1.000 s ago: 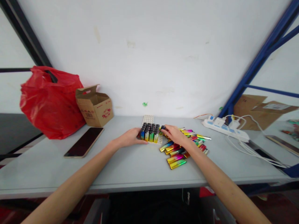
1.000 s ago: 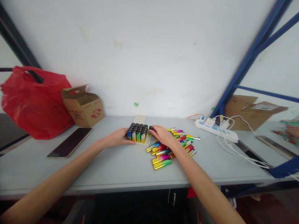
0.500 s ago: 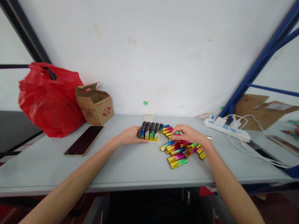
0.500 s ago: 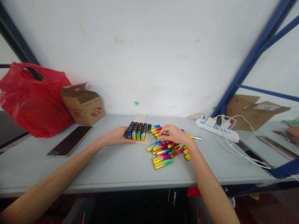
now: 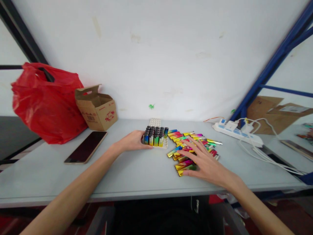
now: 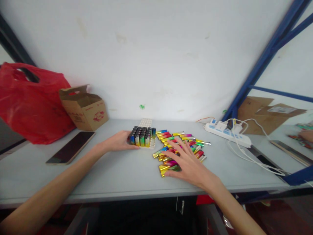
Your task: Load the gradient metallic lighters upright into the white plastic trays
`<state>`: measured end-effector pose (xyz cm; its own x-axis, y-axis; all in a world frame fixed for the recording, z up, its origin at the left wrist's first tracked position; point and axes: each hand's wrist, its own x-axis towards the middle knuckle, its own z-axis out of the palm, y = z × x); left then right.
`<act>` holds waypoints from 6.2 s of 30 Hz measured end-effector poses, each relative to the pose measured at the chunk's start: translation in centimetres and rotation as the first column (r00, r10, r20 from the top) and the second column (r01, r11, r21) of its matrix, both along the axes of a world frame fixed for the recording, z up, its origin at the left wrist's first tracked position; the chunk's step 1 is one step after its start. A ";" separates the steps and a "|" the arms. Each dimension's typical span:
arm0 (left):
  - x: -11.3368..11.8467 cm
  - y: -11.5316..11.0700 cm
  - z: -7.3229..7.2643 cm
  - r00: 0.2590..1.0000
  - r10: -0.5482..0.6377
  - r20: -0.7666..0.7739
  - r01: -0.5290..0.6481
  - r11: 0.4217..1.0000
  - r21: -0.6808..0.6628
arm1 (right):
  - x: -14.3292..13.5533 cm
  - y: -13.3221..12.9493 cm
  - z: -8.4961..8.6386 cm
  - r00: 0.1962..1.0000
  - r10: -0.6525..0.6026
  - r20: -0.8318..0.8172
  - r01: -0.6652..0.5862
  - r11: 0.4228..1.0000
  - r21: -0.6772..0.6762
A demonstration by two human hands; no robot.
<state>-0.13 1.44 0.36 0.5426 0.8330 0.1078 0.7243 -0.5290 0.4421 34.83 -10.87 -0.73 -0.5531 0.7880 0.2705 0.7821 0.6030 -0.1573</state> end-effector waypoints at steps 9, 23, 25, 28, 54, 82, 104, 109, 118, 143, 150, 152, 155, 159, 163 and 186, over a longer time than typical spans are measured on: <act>-0.9 0.3 0.3 1.000 -0.011 -0.018 0.011 1.000 -0.023 | 0.5 0.5 -2.4 0.979 -0.135 0.150 0.142 0.989 -0.038; -1.0 0.2 0.0 1.000 0.007 -0.025 -0.008 1.000 -0.027 | 0.6 5.8 0.3 0.992 -0.126 0.015 0.127 0.986 -0.104; -1.0 0.2 0.0 1.000 0.013 -0.023 -0.014 1.000 -0.022 | 0.3 8.4 1.2 0.991 -0.112 -0.080 0.107 0.993 -0.058; -1.0 0.2 -0.1 0.999 0.033 -0.029 -0.033 0.999 -0.017 | -0.6 13.5 1.9 0.990 -0.083 -0.111 0.083 0.997 -0.010; -1.1 0.2 -0.3 0.999 0.043 0.030 -0.041 0.997 -0.060 | -1.1 16.9 1.5 0.592 -0.235 -0.771 -0.165 0.901 -0.402; -1.0 0.2 -0.2 1.000 -0.001 -0.006 0.001 1.000 -0.027 | -7.4 12.4 -0.1 0.584 -0.255 -0.771 0.100 0.965 -0.244; -1.1 0.2 -0.3 0.999 0.011 0.044 -0.008 0.998 -0.061 | -6.4 11.4 1.3 0.933 0.063 -0.353 -0.064 0.998 0.009; -1.1 0.4 -0.4 1.000 0.007 0.009 -0.007 0.999 -0.052 | -6.7 11.8 0.4 0.937 0.015 -0.349 -0.038 0.998 -0.059; -1.0 0.3 -0.2 1.000 -0.009 -0.013 0.009 0.999 -0.044 | -7.1 13.0 -0.2 0.986 0.037 -0.163 -0.036 0.999 0.008; -1.4 0.7 -0.8 0.998 0.032 -0.045 -0.033 0.999 -0.008 | -3.3 22.3 -0.4 0.995 -0.040 -0.088 0.035 0.998 -0.049; -1.3 0.5 -0.6 0.999 0.034 -0.032 -0.035 0.999 -0.016 | -3.8 23.9 0.3 0.996 -0.081 -0.047 0.071 0.981 -0.180; -1.2 0.5 -0.5 0.999 0.030 -0.033 -0.031 0.999 -0.012 | -3.1 23.3 0.6 0.992 -0.093 -0.082 0.080 0.985 -0.154; -1.1 0.5 -0.5 0.999 0.033 -0.026 -0.033 0.999 -0.005 | -2.0 22.2 0.9 0.921 -0.131 -0.366 0.075 0.984 -0.164; -1.2 0.5 -0.6 0.999 0.033 -0.035 -0.034 0.999 -0.002 | -1.6 20.1 1.3 0.470 -0.188 -0.862 -0.129 0.952 -0.279; -1.2 0.5 -0.7 0.999 0.028 -0.044 -0.028 1.000 -0.004 | -2.6 17.3 1.2 0.181 -0.218 -0.959 -0.277 0.924 -0.263; -1.1 0.6 -0.5 0.999 0.014 -0.038 -0.016 0.999 -0.043 | -8.0 11.3 -0.1 0.690 -0.240 -0.683 0.130 0.969 -0.209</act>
